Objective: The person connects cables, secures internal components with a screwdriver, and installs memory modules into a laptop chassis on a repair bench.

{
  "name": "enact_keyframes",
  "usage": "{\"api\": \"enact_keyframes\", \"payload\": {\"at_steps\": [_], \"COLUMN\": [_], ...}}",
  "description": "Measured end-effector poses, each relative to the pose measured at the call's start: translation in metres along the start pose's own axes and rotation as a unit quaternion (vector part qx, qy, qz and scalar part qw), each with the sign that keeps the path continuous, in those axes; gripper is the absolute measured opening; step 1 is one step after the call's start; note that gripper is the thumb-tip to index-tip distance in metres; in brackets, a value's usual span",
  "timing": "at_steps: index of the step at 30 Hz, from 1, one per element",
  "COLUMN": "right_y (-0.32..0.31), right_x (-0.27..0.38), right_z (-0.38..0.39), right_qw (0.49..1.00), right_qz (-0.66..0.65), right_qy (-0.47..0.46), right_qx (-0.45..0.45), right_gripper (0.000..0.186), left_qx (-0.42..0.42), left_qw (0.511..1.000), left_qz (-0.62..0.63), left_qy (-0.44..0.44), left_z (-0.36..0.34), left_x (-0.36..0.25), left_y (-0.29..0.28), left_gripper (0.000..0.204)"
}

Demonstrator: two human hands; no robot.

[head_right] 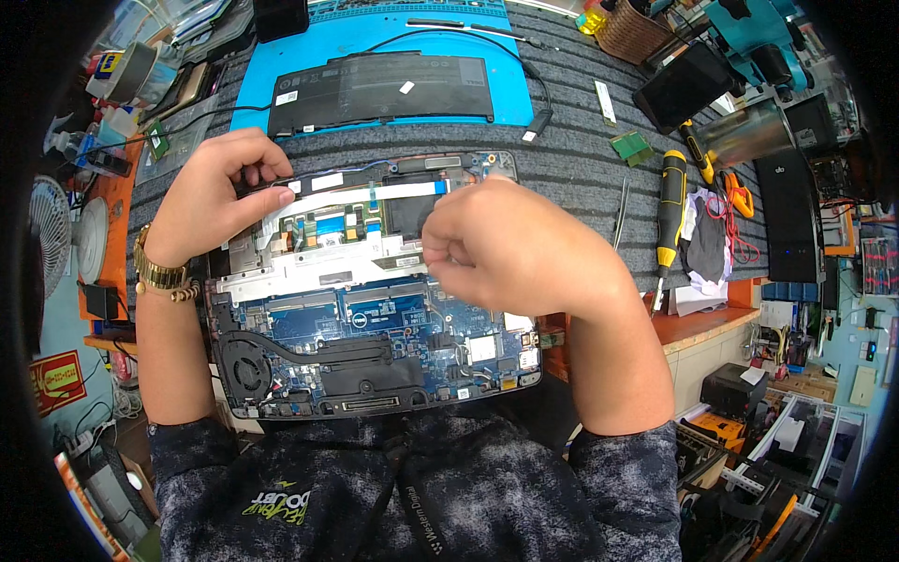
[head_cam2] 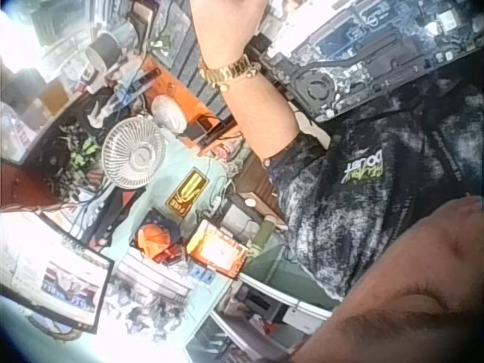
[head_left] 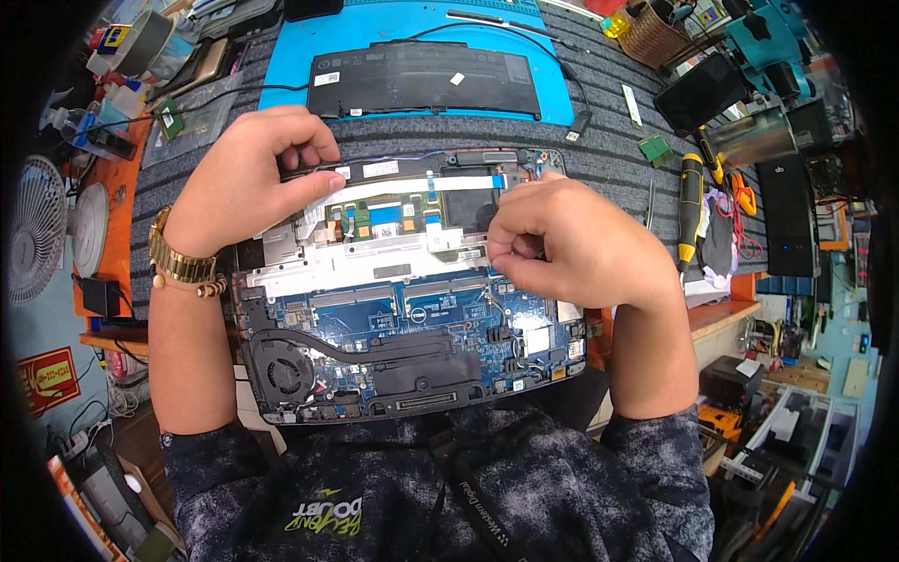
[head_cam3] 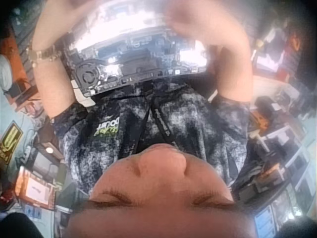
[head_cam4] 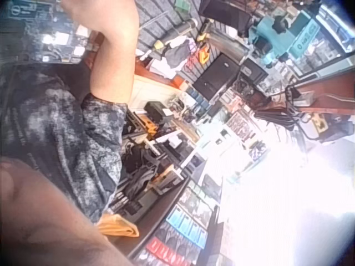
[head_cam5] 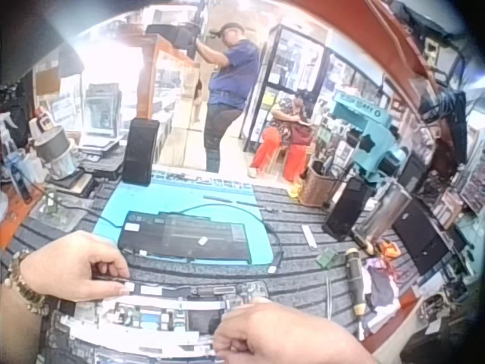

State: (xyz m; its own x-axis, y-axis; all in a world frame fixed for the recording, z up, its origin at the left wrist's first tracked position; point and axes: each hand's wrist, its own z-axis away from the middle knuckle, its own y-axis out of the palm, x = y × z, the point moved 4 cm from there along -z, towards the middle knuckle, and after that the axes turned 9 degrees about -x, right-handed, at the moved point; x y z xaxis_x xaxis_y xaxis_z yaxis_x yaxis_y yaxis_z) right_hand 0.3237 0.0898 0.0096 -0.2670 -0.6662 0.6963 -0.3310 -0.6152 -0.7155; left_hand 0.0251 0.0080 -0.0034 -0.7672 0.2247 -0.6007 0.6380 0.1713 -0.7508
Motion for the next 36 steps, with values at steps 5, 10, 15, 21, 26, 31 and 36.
{"api": "enact_keyframes", "payload": {"at_steps": [5, 10, 15, 21, 26, 31, 36], "right_y": [-0.005, -0.002, -0.001, 0.000, 0.002, 0.004, -0.001], "right_x": [0.003, 0.005, 0.009, 0.013, 0.014, 0.007, 0.003], "right_z": [0.001, 0.004, 0.005, 0.005, 0.004, 0.003, 0.006], "right_qw": [1.000, 0.999, 0.997, 0.997, 0.996, 0.997, 0.997], "right_qz": [-0.004, 0.019, 0.058, 0.066, 0.082, 0.070, 0.060], "right_qy": [-0.021, -0.028, -0.051, -0.025, -0.030, -0.032, -0.047], "right_qx": [-0.002, 0.001, -0.005, 0.009, -0.001, -0.013, -0.033], "right_gripper": [0.009, 0.009, 0.014, 0.014, 0.015, 0.014, 0.011], "left_qx": [-0.002, -0.006, -0.007, -0.006, -0.003, -0.004, 0.001], "left_qw": [1.000, 1.000, 1.000, 1.000, 1.000, 1.000, 0.999], "left_qz": [0.001, 0.004, 0.003, -0.002, 0.000, 0.000, 0.002], "left_qy": [0.001, 0.002, -0.006, -0.019, -0.026, -0.022, -0.038], "left_z": [0.001, 0.000, 0.000, 0.000, 0.001, 0.000, 0.001], "left_x": [0.001, 0.002, 0.001, -0.001, -0.001, -0.001, 0.000], "left_y": [0.000, 0.001, 0.002, 0.002, 0.002, 0.003, 0.003], "left_gripper": [0.021, 0.020, 0.021, 0.021, 0.020, 0.020, 0.020]}}
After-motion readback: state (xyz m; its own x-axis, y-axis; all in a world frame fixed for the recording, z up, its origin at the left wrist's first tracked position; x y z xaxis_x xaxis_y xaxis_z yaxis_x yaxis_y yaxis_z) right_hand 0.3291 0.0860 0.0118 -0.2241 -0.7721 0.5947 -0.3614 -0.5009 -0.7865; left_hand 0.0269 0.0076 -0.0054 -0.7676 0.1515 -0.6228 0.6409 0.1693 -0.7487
